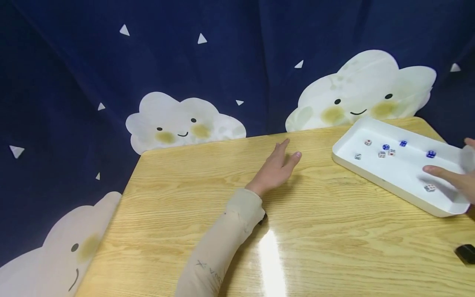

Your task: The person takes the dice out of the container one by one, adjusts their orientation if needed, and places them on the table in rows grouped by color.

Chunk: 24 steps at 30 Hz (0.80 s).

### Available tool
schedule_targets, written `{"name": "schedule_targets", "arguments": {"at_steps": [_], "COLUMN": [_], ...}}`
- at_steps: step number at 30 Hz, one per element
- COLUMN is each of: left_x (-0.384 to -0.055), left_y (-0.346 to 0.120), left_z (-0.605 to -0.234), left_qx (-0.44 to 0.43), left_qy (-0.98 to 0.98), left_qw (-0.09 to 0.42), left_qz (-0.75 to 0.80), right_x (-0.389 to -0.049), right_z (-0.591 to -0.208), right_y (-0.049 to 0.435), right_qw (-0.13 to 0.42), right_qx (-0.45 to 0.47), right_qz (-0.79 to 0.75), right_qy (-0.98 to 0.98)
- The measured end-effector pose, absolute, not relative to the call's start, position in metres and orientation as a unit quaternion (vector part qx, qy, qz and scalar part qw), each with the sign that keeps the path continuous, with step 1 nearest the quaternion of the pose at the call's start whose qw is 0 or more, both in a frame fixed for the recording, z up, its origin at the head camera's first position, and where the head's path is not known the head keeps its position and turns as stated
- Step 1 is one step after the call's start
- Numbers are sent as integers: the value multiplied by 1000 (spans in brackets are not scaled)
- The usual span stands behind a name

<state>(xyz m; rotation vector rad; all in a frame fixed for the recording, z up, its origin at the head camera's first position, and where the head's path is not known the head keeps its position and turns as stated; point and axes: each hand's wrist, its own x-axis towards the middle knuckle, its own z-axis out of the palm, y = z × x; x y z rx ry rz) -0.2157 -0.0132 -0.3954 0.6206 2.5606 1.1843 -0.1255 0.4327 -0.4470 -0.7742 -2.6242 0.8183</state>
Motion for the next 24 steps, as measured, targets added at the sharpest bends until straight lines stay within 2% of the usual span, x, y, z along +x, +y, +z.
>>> {"name": "schedule_targets", "arguments": {"at_steps": [9,17,24], "left_x": [-213,-212,-214], "left_y": [-8,-6,-11], "left_z": [-400,-403,-403], "left_qx": [202,206,235], "left_qy": [886,892,906], "left_qw": [134,143,123], "left_qz": [396,377,330], "right_x": [-133,-147,-157], "right_z": [-432,-434,-433], "right_y": [402,376,353], "right_qw": [66,69,67], "right_qx": [-184,-100,-51], "right_qz": [254,300,322], "right_qy": [-947,-946,-943]}}
